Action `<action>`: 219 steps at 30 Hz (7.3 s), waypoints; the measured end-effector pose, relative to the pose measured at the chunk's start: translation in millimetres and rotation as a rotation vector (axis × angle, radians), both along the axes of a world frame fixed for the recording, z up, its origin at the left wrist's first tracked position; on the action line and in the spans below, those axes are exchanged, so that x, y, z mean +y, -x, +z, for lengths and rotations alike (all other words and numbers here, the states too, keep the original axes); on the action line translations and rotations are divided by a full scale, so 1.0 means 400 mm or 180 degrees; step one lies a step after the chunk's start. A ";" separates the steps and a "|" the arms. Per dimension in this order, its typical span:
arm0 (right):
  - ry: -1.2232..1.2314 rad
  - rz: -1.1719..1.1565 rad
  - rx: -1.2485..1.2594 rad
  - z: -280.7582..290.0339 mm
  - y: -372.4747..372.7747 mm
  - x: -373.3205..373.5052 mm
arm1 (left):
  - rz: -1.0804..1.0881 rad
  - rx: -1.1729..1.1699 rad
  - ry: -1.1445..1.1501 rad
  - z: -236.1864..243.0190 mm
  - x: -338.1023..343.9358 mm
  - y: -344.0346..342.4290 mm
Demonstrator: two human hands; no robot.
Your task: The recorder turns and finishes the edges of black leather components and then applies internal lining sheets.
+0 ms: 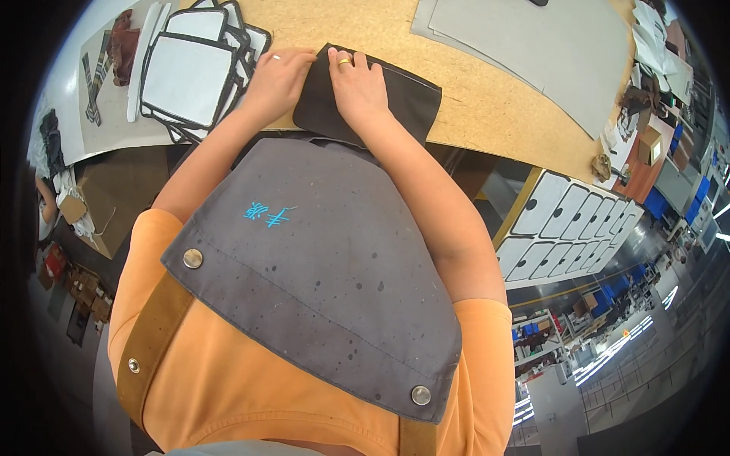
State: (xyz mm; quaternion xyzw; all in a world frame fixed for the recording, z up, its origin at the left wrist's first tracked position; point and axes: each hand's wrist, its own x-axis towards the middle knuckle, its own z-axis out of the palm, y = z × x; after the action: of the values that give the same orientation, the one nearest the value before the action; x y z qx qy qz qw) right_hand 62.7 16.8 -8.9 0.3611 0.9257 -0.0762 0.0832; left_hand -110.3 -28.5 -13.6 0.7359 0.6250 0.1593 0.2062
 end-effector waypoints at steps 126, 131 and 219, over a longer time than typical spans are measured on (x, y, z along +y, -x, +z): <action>-0.0803 -0.0976 0.3958 0.561 -0.216 0.300 | -0.0228 -0.2228 -0.1355 0.554 0.417 -0.279; -0.0898 -0.1064 0.3952 0.552 -0.212 0.301 | -0.0271 -0.2297 -0.1376 0.559 0.412 -0.286; -0.0003 -0.2432 0.6132 0.568 -0.178 0.245 | -0.0247 -0.0290 -0.3271 0.411 0.324 -0.367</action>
State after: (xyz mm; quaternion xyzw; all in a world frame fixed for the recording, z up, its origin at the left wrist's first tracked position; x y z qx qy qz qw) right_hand 134.0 115.0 218.1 0.4167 0.4237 -0.3537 -0.7223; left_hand 36.4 101.2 151.0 0.7571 0.4287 0.4699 -0.1491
